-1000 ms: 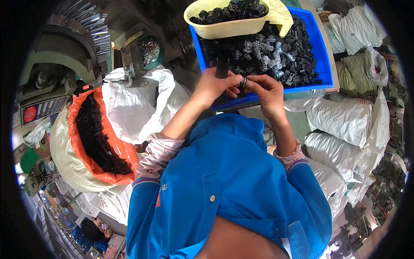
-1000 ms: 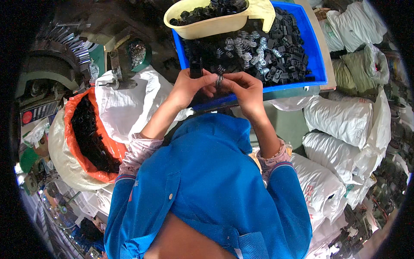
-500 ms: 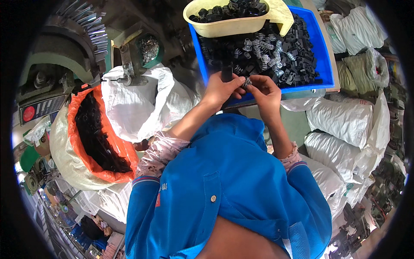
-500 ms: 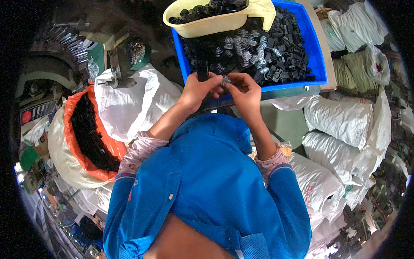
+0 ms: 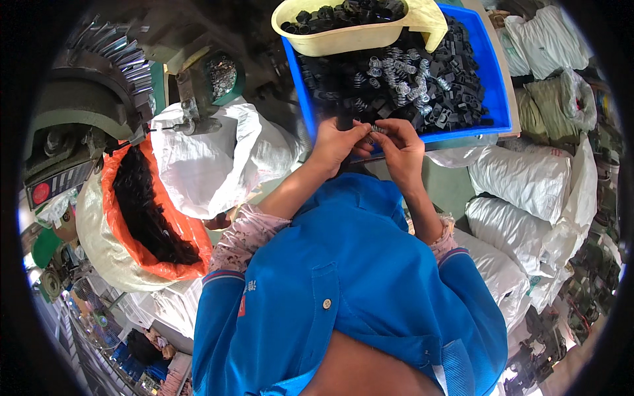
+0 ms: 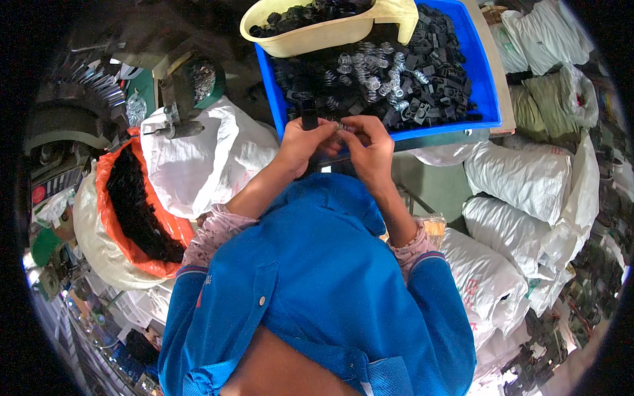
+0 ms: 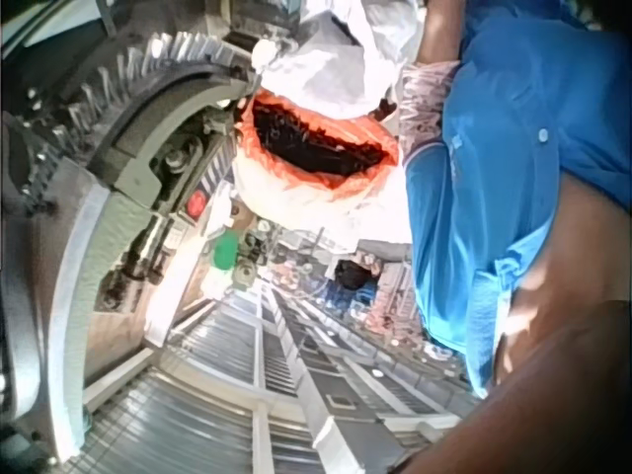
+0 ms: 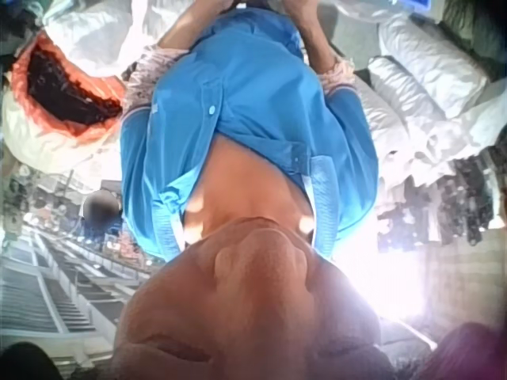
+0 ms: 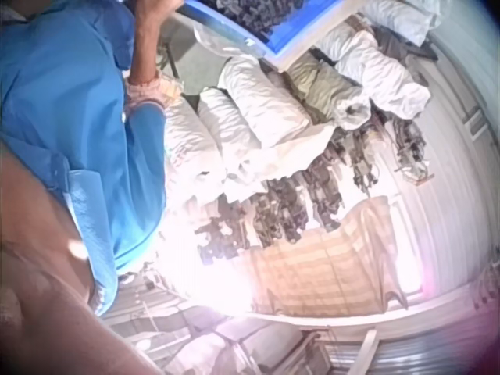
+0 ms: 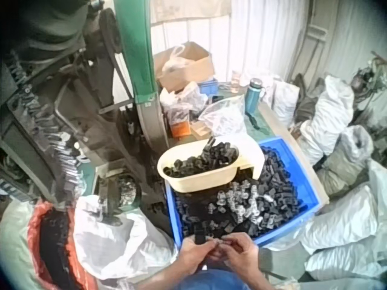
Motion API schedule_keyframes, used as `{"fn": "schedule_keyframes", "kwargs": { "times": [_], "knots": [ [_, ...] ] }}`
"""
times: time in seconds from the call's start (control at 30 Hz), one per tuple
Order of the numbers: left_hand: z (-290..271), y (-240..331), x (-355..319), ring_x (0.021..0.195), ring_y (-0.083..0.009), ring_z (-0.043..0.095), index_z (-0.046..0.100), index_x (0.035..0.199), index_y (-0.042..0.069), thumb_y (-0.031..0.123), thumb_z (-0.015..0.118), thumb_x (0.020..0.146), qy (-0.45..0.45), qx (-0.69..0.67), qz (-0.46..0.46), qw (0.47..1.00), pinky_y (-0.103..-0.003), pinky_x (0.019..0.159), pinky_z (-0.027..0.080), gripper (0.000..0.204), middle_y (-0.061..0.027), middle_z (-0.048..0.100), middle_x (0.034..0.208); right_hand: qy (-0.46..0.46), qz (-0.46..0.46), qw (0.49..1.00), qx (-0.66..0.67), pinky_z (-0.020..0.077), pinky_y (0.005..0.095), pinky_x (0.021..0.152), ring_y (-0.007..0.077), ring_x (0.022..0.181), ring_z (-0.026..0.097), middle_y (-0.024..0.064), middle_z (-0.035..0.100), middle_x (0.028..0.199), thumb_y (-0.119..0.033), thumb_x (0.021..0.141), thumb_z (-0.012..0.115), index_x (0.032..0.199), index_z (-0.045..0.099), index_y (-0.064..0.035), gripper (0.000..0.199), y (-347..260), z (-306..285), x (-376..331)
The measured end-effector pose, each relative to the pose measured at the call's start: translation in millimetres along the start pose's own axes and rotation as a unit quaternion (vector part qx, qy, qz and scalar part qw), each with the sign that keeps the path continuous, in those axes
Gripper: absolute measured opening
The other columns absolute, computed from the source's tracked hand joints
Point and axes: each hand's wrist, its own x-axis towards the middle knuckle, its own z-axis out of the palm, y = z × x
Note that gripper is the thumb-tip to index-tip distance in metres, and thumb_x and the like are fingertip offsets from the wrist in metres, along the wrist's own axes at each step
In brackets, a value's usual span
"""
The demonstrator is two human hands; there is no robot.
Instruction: The person repeatedly picks small black plastic components and metal springs from a blue bin, assembles them by hand, and places the finished units into a white sack. The process is continuous and repetitive.
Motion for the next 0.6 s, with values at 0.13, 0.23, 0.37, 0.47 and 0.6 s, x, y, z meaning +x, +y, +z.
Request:
{"fn": "schedule_keyframes", "kwargs": {
  "times": [0.13, 0.23, 0.37, 0.47, 0.6],
  "knots": [
    [3.3, 10.6, 9.3, 0.064, -0.0178, 0.067, 0.062, 0.091, -0.002, 0.009, 0.066, 0.090, 0.040, -0.010, 0.001, 0.999, -0.029, 0.056, 0.058, 0.012, -0.0096, 0.067, 0.080, 0.026, -0.082, 0.995, -0.042, 0.0540, 0.0279, 0.069, 0.0173, 0.081, 0.067, 0.0101, 0.065, 0.097, 0.004, 0.081, 0.069, 0.097, 0.067, -0.0001, 0.017, -11.0, 9.8, 16.5],
    [10.2, 18.1, 25.9, 0.065, -0.0182, 0.067, 0.062, 0.091, -0.002, 0.008, 0.064, 0.091, 0.062, -0.039, 0.024, 0.997, -0.028, 0.056, 0.058, 0.010, -0.0100, 0.067, 0.080, 0.036, -0.152, 0.971, -0.179, 0.0542, 0.0305, 0.071, 0.0243, 0.084, 0.067, 0.0126, 0.065, 0.101, 0.003, 0.081, 0.067, 0.104, 0.067, -0.0030, 0.023, -14.7, 14.7, 36.1],
    [15.6, 26.6, 38.0, 0.064, -0.0190, 0.067, 0.060, 0.087, -0.003, 0.009, 0.065, 0.090, 0.061, 0.045, 0.049, 0.996, -0.028, 0.052, 0.057, 0.013, -0.0126, 0.067, 0.080, 0.059, -0.205, 0.947, -0.242, 0.0550, 0.0306, 0.071, 0.0238, 0.085, 0.067, 0.0131, 0.064, 0.107, 0.003, 0.081, 0.068, 0.111, 0.066, -0.0044, 0.030, 0.5, 19.4, 52.3],
    [16.8, 26.4, 47.4, 0.063, -0.0206, 0.068, 0.059, 0.089, -0.003, 0.009, 0.065, 0.089, 0.066, 0.016, 0.063, 0.996, -0.029, 0.051, 0.057, 0.014, -0.0133, 0.066, 0.083, 0.063, -0.233, 0.933, -0.268, 0.0552, 0.0307, 0.071, 0.0253, 0.087, 0.067, 0.0148, 0.063, 0.111, 0.002, 0.082, 0.067, 0.113, 0.066, -0.0055, 0.031, 2.5, 17.9, 49.6],
    [13.0, 24.6, 52.8, 0.068, -0.0208, 0.069, 0.062, 0.093, -0.002, 0.011, 0.067, 0.089, 0.060, 0.011, 0.066, 0.996, -0.030, 0.054, 0.057, 0.015, -0.0119, 0.067, 0.087, 0.126, -0.214, 0.918, -0.310, 0.0547, 0.0322, 0.074, 0.0259, 0.089, 0.067, 0.0157, 0.064, 0.113, 0.000, 0.083, 0.069, 0.112, 0.067, -0.0056, 0.030, -8.3, -11.1, 33.9]
  ]
}}
